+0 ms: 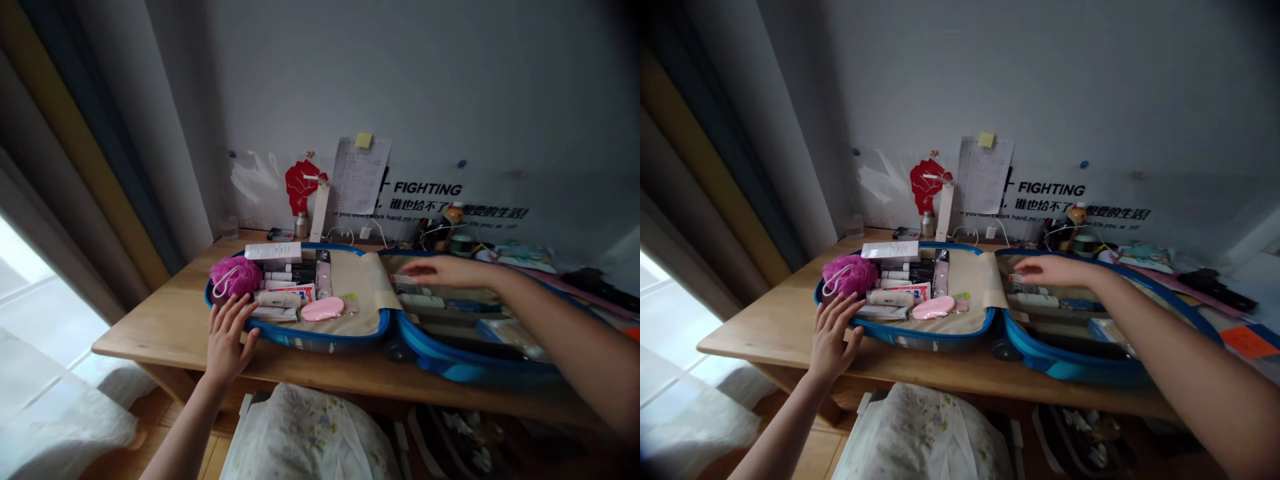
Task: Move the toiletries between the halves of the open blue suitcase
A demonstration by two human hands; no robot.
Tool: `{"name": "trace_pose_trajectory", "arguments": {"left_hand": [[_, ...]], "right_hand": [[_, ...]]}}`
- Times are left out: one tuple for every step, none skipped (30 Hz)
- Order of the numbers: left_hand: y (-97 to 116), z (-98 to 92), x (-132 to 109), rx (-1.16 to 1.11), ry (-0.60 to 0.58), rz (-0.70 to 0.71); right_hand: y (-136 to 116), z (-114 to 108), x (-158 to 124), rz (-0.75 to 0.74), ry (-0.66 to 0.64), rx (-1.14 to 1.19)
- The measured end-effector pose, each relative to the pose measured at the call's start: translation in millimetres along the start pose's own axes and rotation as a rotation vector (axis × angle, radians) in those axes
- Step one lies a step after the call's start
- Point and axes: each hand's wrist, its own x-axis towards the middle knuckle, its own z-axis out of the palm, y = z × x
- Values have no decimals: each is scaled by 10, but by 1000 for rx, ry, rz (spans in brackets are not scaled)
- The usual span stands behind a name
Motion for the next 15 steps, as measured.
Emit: {"name": "trace_pose_trajectory", "arguments": {"left_hand": [[4,-3,5,2,2,5],[7,-5,10,4,5,10],[9,-7,14,6,8,15],[10,-8,16,8,10,20],[10,-7,17,10,11,22],[9,-5,16,12,12,24],[8,-1,14,12,13,25],[7,3,11,11,14,25],[5,7,8,9,14,21],[4,10,4,6,14,14],[3,12,1,2,13,6],[2,13,-1,0,9,-2],[2,13,-2,-2,5,-11],[2,11,-2,-2,2,-15],[2,8,-1,-2,0,-13]], "right_hand": [[117,49,-171,27,-17,25],[210,99,-335,67,-28,49],[280,145,-487,98,-32,74],[329,184,-624,132,-38,99],[360,215,-745,167,-49,120],[379,240,-847,198,-67,138],[389,260,-928,225,-89,155],[395,278,-989,245,-109,167],[399,297,-1029,255,-124,176],[403,318,-1052,257,-130,178],[407,344,-1060,253,-129,174],[410,374,-1057,248,-126,164],[408,406,-1048,246,-119,150],[400,439,-1036,251,-110,133],[386,469,-1024,262,-103,116]]}}
